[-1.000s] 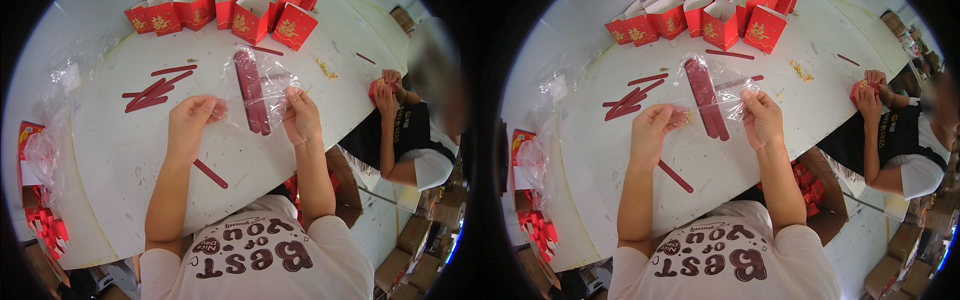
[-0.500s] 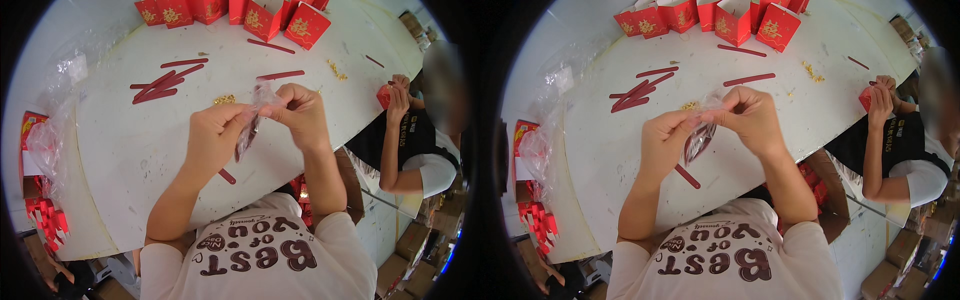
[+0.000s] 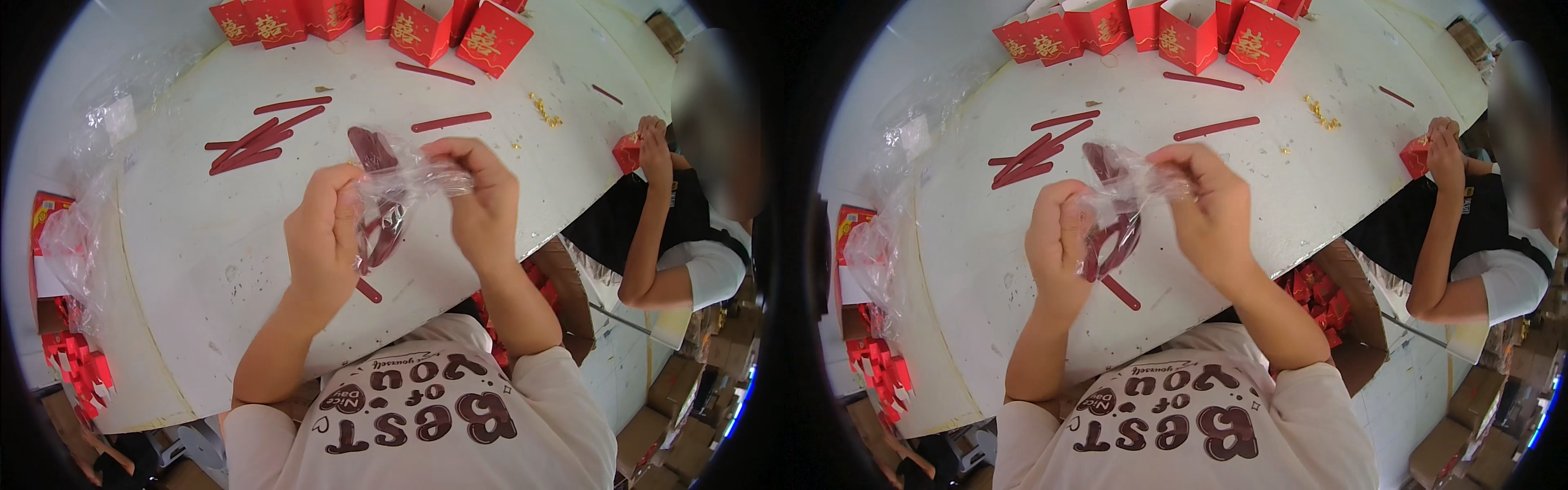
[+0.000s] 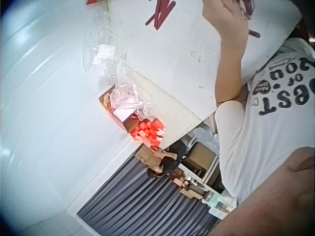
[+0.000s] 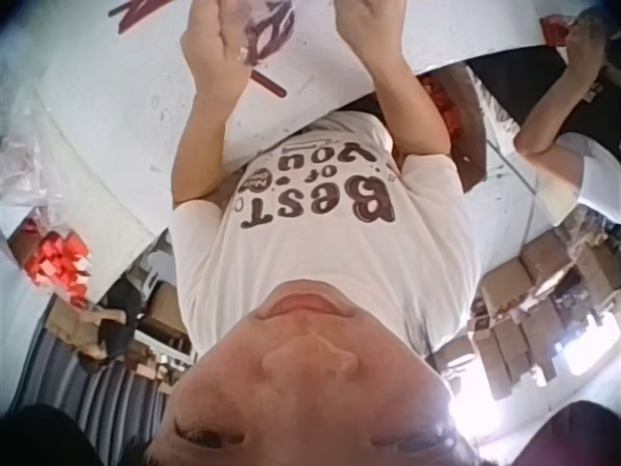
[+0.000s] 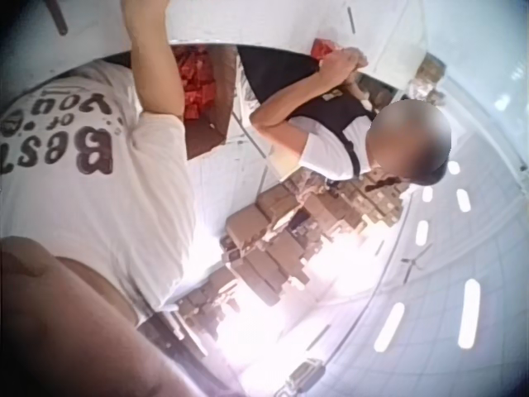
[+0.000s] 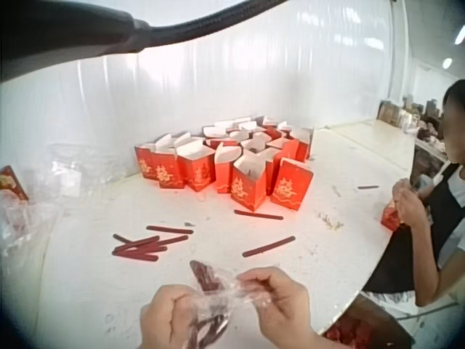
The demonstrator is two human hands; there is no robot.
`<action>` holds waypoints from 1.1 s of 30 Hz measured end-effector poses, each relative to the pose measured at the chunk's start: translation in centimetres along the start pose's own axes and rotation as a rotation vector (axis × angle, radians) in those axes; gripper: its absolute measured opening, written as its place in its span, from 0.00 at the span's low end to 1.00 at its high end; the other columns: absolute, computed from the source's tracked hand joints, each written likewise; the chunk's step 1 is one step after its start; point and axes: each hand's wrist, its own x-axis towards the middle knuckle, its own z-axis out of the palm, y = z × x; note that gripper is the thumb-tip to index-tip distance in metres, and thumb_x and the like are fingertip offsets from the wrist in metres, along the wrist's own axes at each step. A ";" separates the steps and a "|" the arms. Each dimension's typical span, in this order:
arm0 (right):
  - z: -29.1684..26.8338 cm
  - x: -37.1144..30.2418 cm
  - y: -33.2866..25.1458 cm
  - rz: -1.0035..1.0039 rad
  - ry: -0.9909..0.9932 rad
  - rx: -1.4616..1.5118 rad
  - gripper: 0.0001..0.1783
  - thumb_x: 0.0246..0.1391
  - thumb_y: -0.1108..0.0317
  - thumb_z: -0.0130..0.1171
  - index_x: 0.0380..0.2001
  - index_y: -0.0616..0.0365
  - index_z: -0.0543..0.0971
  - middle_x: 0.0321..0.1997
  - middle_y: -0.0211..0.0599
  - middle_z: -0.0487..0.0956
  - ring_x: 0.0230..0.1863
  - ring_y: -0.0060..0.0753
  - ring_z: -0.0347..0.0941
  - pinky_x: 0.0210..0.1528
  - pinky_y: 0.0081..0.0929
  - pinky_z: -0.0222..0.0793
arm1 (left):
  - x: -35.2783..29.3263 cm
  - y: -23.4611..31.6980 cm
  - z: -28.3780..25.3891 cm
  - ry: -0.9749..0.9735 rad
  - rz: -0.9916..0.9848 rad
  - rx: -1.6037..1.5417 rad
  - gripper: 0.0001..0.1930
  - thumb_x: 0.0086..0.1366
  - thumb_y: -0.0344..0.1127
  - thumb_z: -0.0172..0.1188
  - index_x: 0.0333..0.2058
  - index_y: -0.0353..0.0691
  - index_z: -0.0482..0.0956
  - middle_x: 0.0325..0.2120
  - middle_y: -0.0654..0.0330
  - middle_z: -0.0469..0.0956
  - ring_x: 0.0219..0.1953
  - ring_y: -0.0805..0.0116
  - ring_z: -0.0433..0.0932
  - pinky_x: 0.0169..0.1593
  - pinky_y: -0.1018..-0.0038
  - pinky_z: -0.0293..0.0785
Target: The person assembles small red gift boxes by folding the paper, inserting a red ribbon through a hole, and securing it with a gold bead. Completed boxes are placed into a cardboard box on the table.
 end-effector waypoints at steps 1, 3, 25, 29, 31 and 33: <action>-0.4 0.5 0.0 0.057 -0.008 0.108 0.10 0.49 0.83 0.47 0.35 0.68 0.74 0.32 0.36 0.76 0.34 0.22 0.72 0.39 0.19 0.69 | 0.4 -0.2 -0.4 -0.082 -0.091 -0.152 0.08 0.66 0.31 0.46 0.38 0.35 0.72 0.24 0.63 0.74 0.18 0.77 0.64 0.22 0.83 0.60; -1.0 1.2 -0.1 0.171 -0.025 0.322 0.11 0.49 0.84 0.47 0.36 0.67 0.75 0.32 0.36 0.77 0.34 0.21 0.72 0.41 0.19 0.69 | 1.1 -0.5 -1.7 -0.225 -0.420 -0.572 0.10 0.68 0.35 0.45 0.39 0.37 0.73 0.23 0.66 0.73 0.16 0.79 0.61 0.19 0.84 0.56; -3.0 2.4 1.1 0.398 -0.199 0.381 0.03 0.51 0.78 0.54 0.30 0.66 0.72 0.29 0.43 0.77 0.26 0.26 0.74 0.33 0.27 0.76 | 0.7 -3.1 -3.8 0.271 -0.471 -0.513 0.08 0.64 0.31 0.54 0.37 0.31 0.74 0.27 0.59 0.76 0.15 0.76 0.68 0.19 0.82 0.65; -7.8 3.4 0.5 0.563 -0.474 0.378 0.05 0.52 0.76 0.55 0.33 0.66 0.74 0.28 0.42 0.77 0.25 0.23 0.72 0.29 0.22 0.74 | 1.6 -3.8 -7.9 -0.104 -0.623 -0.663 0.09 0.66 0.32 0.50 0.40 0.34 0.73 0.28 0.62 0.75 0.15 0.81 0.63 0.17 0.82 0.57; -10.0 4.3 1.4 0.572 -0.515 0.363 0.06 0.52 0.76 0.55 0.34 0.66 0.74 0.29 0.42 0.77 0.24 0.23 0.72 0.29 0.21 0.73 | 2.8 -2.9 -8.0 -0.130 -0.673 -0.648 0.10 0.66 0.32 0.49 0.42 0.34 0.72 0.28 0.63 0.75 0.18 0.82 0.64 0.20 0.83 0.59; -10.0 4.1 2.4 0.383 -0.231 0.273 0.06 0.54 0.75 0.55 0.35 0.65 0.73 0.30 0.41 0.78 0.27 0.23 0.73 0.32 0.20 0.73 | 4.7 -2.9 -7.4 -0.055 -0.689 -0.567 0.11 0.65 0.32 0.49 0.44 0.34 0.71 0.29 0.64 0.75 0.21 0.83 0.65 0.24 0.85 0.60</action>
